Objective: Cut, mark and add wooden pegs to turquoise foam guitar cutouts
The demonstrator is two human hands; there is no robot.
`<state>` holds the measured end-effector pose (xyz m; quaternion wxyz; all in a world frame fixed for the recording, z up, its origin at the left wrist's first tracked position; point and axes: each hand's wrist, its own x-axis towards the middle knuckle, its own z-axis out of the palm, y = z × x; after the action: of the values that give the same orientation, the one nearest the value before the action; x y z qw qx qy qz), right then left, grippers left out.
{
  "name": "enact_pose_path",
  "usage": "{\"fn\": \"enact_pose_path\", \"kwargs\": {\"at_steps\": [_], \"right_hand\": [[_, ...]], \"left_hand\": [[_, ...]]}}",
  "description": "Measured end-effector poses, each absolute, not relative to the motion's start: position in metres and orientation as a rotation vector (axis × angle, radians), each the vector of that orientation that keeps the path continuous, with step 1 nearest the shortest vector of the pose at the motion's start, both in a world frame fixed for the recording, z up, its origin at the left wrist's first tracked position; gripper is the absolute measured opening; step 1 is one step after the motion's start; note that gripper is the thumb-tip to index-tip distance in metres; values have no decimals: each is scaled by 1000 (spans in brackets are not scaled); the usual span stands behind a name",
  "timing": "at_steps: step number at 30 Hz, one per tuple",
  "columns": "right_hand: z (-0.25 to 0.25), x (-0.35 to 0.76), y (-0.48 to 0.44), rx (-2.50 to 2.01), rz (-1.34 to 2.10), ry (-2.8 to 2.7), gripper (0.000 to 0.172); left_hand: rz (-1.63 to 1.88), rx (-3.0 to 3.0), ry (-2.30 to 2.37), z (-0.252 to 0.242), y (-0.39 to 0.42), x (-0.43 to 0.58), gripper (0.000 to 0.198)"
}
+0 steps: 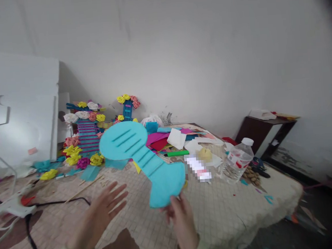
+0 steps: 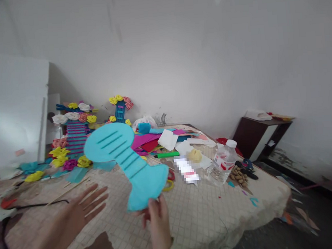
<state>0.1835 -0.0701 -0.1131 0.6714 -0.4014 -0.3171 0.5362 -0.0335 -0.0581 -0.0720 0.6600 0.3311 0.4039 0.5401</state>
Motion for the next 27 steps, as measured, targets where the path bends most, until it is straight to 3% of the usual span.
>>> {"fn": "enact_pose_path", "kwargs": {"at_steps": [7,14,17,20,27], "right_hand": [[-125,116,-63,-888,1415,-849,44],[-125,170,-64,-1128,1648,-1345,32],[-122,213,-42,-1234,1304,-1526,25],[-121,251,-9,-1451,546,-1751,19],[-126,282,39,-1612,310,-1919,36]], "left_hand": [[1172,721,1077,-92,-61,-5,80],[1260,732,1243,-120,-59,-34,71],[1251,717,1302,-136,-60,-45,72],[1230,761,1381,-139,-64,-50,75],[1155,1159,1574,-120,-83,-55,58]]}}
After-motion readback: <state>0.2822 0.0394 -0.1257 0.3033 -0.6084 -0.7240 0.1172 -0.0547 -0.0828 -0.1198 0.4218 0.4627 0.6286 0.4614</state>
